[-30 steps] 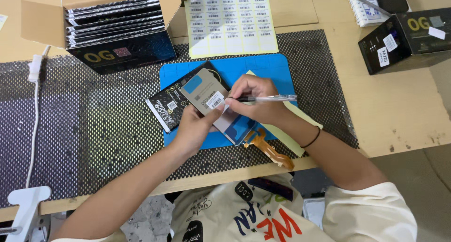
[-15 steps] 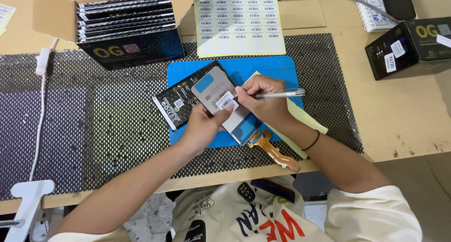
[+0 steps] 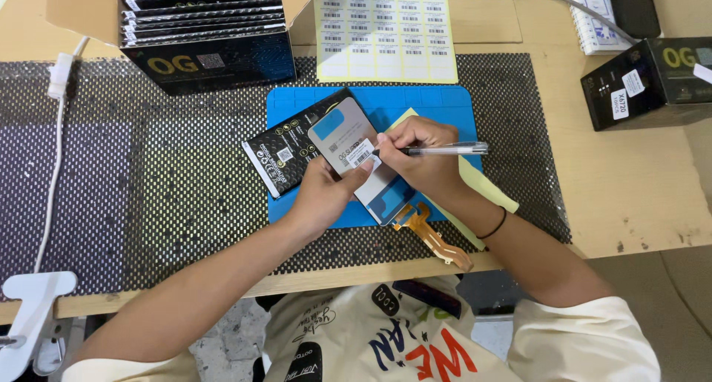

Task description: The person handles a smartphone screen assembly, peels off a protective film, and writes on a label with a pen. They then place the screen into a black box and stack it with other boxes. The person also folds a yellow sticky note and places it on a blue mat.

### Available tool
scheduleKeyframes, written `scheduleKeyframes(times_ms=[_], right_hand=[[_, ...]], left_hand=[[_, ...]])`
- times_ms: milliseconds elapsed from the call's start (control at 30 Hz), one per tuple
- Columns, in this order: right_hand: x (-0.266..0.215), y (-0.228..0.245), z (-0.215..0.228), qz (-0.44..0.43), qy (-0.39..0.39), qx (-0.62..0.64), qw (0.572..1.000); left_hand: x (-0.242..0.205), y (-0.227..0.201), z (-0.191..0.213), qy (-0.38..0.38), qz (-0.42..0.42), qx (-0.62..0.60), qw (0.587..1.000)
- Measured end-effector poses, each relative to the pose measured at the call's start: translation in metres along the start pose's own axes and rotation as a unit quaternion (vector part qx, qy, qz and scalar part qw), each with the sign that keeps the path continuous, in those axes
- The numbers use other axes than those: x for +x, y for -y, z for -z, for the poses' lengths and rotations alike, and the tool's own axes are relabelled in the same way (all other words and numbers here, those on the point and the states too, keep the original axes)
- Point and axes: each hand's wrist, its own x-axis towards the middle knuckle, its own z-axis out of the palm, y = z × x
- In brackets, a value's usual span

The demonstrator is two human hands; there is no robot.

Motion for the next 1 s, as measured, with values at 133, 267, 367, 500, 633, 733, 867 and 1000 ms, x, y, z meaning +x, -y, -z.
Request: scheduleKeyframes(times_ms=[133, 267, 367, 500, 633, 733, 867, 1000], right_hand=[[-0.001, -0.003, 0.000, -0.004, -0.004, -0.003, 1.000], [-0.002, -0.005, -0.001, 0.002, -0.012, 0.005, 1.000], [-0.003, -0.005, -0.002, 0.003, -0.017, 0.003, 1.000], [-0.004, -0.011, -0.003, 0.002, -0.018, 0.002, 1.000], [-0.002, -0.006, -0.001, 0.004, -0.009, -0.007, 1.000], [-0.004, -0.010, -0.002, -0.002, -0.016, -0.001, 1.000], [-0.005, -0.010, -0.002, 0.002, -0.027, -0.001, 1.000], [-0.004, -0.010, -0.002, 0.016, -0.027, -0.003, 0.999]], left_hand=[[0.000, -0.001, 0.000, -0.004, -0.004, 0.007, 1.000], [-0.002, -0.004, 0.001, 0.002, -0.006, 0.018, 1.000], [-0.001, -0.005, 0.001, 0.002, -0.007, 0.013, 1.000], [-0.002, -0.009, 0.000, 0.003, -0.004, 0.015, 1.000], [0.000, 0.001, 0.002, 0.002, -0.005, 0.013, 1.000], [0.000, -0.003, 0.001, 0.006, -0.010, 0.010, 1.000], [0.000, -0.004, 0.000, 0.005, -0.012, 0.021, 1.000], [-0.002, -0.005, -0.001, 0.004, -0.010, 0.024, 1.000]])
